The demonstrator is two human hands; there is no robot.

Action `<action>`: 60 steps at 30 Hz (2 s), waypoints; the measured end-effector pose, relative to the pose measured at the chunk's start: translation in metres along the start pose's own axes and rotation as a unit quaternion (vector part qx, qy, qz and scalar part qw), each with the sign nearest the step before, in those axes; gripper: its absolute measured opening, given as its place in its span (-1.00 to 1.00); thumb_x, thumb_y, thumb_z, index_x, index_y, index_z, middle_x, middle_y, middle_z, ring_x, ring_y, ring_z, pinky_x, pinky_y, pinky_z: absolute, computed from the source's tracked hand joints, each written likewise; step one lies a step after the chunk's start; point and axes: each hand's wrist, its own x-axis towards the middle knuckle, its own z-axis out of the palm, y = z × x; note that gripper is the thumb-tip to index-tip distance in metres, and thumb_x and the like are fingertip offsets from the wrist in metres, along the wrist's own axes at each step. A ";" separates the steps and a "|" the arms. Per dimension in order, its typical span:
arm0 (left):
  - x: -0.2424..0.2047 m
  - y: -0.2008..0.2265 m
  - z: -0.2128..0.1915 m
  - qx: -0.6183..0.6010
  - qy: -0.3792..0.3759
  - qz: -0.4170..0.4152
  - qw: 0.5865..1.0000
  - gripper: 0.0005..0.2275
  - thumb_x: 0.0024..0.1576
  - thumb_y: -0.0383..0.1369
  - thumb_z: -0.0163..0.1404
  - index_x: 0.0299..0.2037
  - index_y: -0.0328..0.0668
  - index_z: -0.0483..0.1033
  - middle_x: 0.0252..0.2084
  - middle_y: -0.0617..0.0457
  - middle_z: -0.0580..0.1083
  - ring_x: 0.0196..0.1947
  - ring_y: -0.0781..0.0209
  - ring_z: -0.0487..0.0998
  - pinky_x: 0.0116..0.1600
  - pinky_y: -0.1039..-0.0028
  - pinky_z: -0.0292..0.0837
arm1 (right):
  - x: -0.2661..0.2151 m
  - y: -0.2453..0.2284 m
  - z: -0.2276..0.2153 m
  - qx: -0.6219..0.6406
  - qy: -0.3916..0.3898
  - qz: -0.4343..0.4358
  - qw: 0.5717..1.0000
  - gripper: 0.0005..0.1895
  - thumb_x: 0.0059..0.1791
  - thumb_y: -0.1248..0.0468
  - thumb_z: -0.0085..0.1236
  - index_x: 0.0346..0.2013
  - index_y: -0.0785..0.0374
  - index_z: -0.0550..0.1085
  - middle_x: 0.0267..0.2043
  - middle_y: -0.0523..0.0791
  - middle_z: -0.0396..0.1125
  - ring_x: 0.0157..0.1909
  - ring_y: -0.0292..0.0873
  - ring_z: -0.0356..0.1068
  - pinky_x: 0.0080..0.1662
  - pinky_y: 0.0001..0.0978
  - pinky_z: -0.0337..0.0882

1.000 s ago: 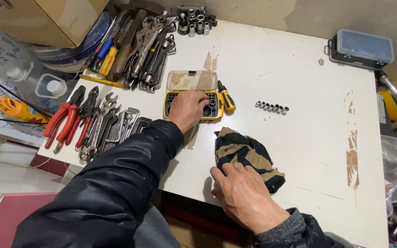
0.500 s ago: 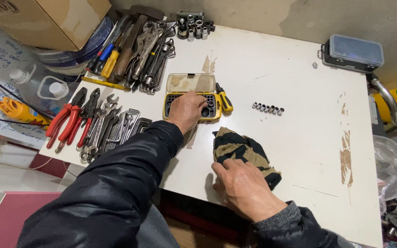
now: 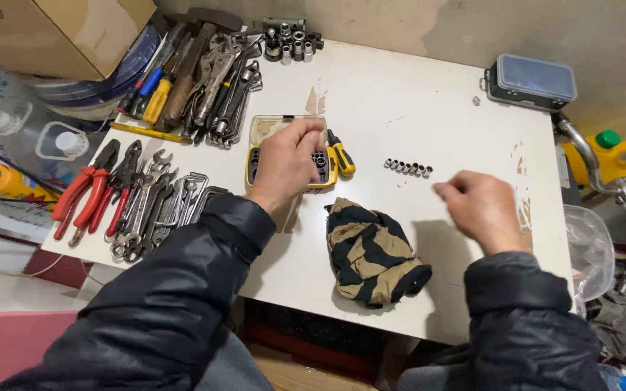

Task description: Repairing a camouflage strap using a small screwdriver bit at a workbench.

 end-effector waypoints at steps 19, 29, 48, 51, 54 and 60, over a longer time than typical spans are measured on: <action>-0.040 0.040 0.008 -0.226 -0.042 -0.107 0.967 -0.81 0.00 -0.43 0.29 -0.32 -0.37 0.54 -0.54 -0.01 0.46 -0.57 0.34 0.51 -0.53 0.68 0.35 | 0.054 0.017 0.041 0.006 -0.022 0.023 0.999 -0.51 0.02 0.07 0.19 0.24 0.01 0.48 -0.08 -0.02 0.51 0.14 0.11 0.43 0.16 0.03 0.42; -0.040 0.039 0.015 -0.237 -0.060 -0.113 0.963 -0.79 -0.03 -0.40 0.32 -0.35 -0.32 0.54 -0.54 -0.02 0.48 -0.58 0.35 0.53 -0.48 0.70 0.33 | 0.066 0.025 0.050 -0.021 -0.024 -0.016 0.999 -0.62 0.05 0.03 0.15 0.16 -0.10 0.52 -0.10 -0.04 0.48 0.10 0.11 0.44 0.13 0.04 0.43; -0.045 0.043 0.014 -0.220 -0.123 -0.153 0.956 -0.81 0.08 -0.39 0.22 -0.24 -0.37 0.54 -0.47 -0.08 0.53 -0.57 0.32 0.56 -0.53 0.71 0.37 | 0.076 0.034 0.063 -0.109 -0.028 0.002 0.994 -0.72 0.10 0.07 0.04 -0.01 0.06 0.58 -0.21 -0.04 0.49 -0.04 0.01 0.52 0.00 -0.06 0.52; -0.048 0.048 0.014 -0.229 -0.128 -0.182 0.948 -0.79 0.10 -0.36 0.18 -0.19 -0.38 0.52 -0.44 -0.12 0.55 -0.57 0.32 0.57 -0.55 0.72 0.39 | 0.065 0.033 0.049 -0.022 -0.023 0.007 0.999 -0.68 0.07 0.07 0.09 -0.01 0.19 0.56 -0.16 0.03 0.48 0.01 0.12 0.48 0.01 0.02 0.49; -0.048 0.047 0.015 -0.231 -0.129 -0.213 0.941 -0.77 0.13 -0.34 0.15 -0.17 -0.41 0.51 -0.40 -0.18 0.56 -0.55 0.28 0.59 -0.56 0.70 0.42 | 0.038 -0.003 0.017 0.153 -0.035 0.014 0.988 -0.63 0.05 0.06 0.17 0.01 0.25 0.54 -0.19 0.04 0.49 -0.05 0.01 0.47 0.01 -0.05 0.46; -0.051 0.041 0.026 -0.241 -0.126 -0.241 0.932 -0.66 0.20 -0.26 0.05 -0.02 -0.49 0.44 -0.23 -0.27 0.58 -0.46 0.22 0.66 -0.57 0.72 0.48 | -0.020 -0.076 -0.031 0.473 -0.092 -0.066 0.874 -0.69 -0.01 0.30 0.17 0.00 0.38 0.53 -0.11 0.01 0.45 -0.04 -0.17 0.37 0.11 -0.25 0.43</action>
